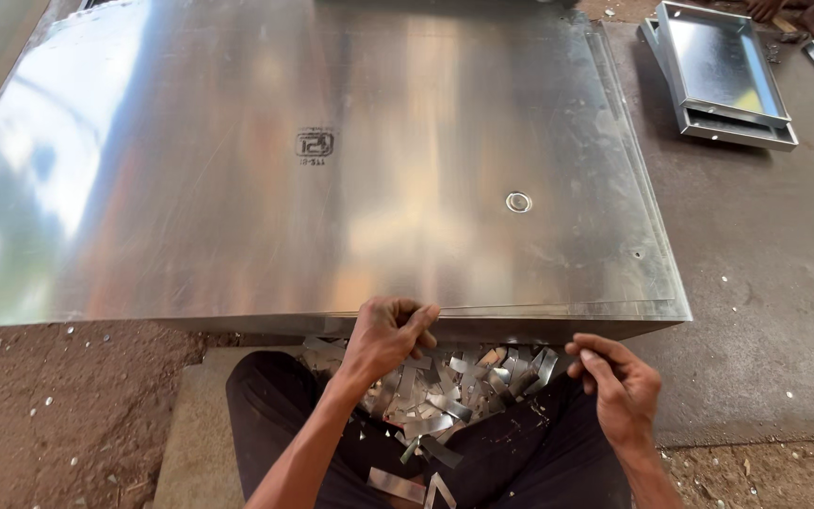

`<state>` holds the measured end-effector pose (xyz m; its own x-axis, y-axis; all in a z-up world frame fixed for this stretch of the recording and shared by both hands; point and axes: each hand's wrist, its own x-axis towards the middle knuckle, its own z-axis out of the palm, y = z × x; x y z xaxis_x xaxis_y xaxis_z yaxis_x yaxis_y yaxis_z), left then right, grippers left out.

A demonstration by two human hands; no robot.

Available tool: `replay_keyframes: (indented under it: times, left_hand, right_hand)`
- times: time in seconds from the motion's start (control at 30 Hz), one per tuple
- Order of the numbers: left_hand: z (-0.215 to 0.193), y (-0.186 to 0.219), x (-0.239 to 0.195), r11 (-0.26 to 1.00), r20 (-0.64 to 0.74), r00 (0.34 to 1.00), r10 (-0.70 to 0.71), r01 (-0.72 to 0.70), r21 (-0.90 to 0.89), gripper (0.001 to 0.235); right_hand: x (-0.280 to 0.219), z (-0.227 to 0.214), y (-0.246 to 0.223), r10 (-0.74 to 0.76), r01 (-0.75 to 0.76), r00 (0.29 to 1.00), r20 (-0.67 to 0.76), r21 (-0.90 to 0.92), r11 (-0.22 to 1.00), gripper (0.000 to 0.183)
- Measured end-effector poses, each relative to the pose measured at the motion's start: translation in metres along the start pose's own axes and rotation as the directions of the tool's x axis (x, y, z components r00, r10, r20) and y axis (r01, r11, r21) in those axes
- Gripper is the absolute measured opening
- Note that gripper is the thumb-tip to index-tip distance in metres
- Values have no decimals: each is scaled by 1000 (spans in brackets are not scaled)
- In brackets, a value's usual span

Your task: The person cuts a piece of sheet metal using shears, making several small incisions along one edge and then folding the metal by hand.

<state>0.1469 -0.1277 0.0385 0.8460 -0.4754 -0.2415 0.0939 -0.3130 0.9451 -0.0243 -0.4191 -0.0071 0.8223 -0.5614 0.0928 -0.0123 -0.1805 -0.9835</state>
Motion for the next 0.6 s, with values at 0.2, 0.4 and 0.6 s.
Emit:
replay_keyframes:
  times: [0.2, 0.4, 0.6]
  left_hand:
    - [6, -9, -22, 994, -45, 999, 24, -29, -108, 30]
    - [5, -29, -58, 987, -75, 990, -119, 110, -118, 30]
    - [14, -61, -106, 937, -138, 938, -319, 290, -194, 31]
  right_hand:
    - [-16, -27, 16, 31, -35, 995, -99, -39, 999, 21]
    - [23, -70, -12, -129, -21, 964, -231, -553, 833, 33]
    - [92, -92, -29, 54, -93, 996, -77, -732, 674, 52]
